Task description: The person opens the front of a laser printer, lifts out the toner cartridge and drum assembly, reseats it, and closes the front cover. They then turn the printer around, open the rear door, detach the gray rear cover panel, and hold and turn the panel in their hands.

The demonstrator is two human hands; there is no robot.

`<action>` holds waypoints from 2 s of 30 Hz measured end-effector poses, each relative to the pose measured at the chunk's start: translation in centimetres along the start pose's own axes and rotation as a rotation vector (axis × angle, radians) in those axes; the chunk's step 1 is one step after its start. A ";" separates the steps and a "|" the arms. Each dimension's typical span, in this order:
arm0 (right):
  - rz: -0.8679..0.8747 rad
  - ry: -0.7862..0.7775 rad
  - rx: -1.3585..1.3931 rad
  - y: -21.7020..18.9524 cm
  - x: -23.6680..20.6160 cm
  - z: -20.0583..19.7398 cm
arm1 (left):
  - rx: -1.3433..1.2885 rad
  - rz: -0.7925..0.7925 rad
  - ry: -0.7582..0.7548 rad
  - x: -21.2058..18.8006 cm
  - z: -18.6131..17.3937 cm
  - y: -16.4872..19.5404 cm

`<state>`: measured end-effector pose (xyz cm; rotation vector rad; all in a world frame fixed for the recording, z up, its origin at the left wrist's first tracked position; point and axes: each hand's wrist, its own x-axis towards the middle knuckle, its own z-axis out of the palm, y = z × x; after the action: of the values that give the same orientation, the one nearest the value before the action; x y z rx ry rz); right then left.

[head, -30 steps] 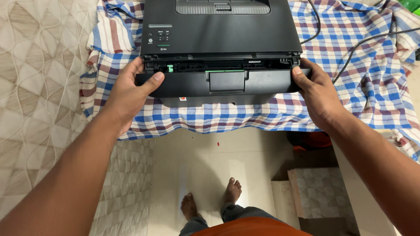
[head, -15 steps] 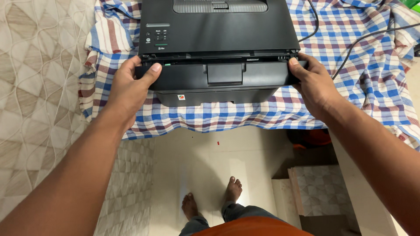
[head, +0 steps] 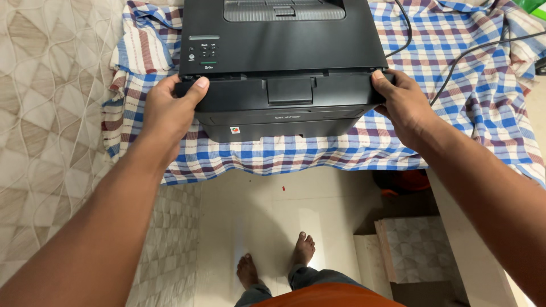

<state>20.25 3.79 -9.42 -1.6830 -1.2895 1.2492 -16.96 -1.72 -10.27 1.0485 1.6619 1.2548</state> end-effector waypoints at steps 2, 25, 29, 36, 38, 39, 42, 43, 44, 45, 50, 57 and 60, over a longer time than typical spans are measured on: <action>0.002 -0.009 -0.008 -0.2 0.1 0.0 | -0.023 0.007 0.004 0.0 0.3 0.1; 0.021 -0.031 0.070 0.4 0.1 -0.1 | -0.008 -0.047 -0.003 -0.7 0.5 -0.1; -0.050 -0.067 0.078 1.5 -1.5 -0.7 | 0.047 -0.059 -0.025 -2.0 0.2 -0.4; -0.082 -0.088 0.252 3.3 -4.4 -0.8 | -0.121 -0.037 -0.156 -5.1 -0.9 -1.4; -0.081 -0.096 0.379 3.9 -5.1 -0.7 | -0.152 -0.062 -0.161 -5.7 -1.0 -1.7; -0.085 -0.091 0.375 4.2 -5.4 -0.7 | -0.169 -0.070 -0.163 -6.0 -1.0 -1.9; -0.091 -0.077 0.375 4.9 -5.8 -0.6 | -0.215 -0.096 -0.158 -6.6 -0.9 -2.3; -0.086 -0.073 0.382 5.2 -5.9 -0.7 | -0.231 -0.110 -0.150 -6.7 -0.9 -2.4; -0.080 -0.069 0.390 5.5 -6.0 -0.6 | -0.247 -0.123 -0.141 -6.8 -0.8 -2.6; -0.075 -0.066 0.391 5.7 -6.0 -0.5 | -0.249 -0.122 -0.126 -6.9 -0.8 -2.7; -0.051 -0.062 0.408 6.5 -6.1 -0.3 | -0.239 -0.115 -0.060 -7.3 -0.3 -3.8; -0.013 -0.036 0.361 6.9 -6.3 -0.2 | -0.194 -0.048 -0.055 -6.7 -0.4 -5.6; 0.014 0.001 0.307 6.6 -5.5 -0.5 | -0.014 0.061 0.026 -5.9 -0.4 -5.9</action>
<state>22.49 -3.35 -13.62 -1.4750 -1.0261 1.3759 -16.14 -8.29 -15.30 1.0858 1.6490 1.3225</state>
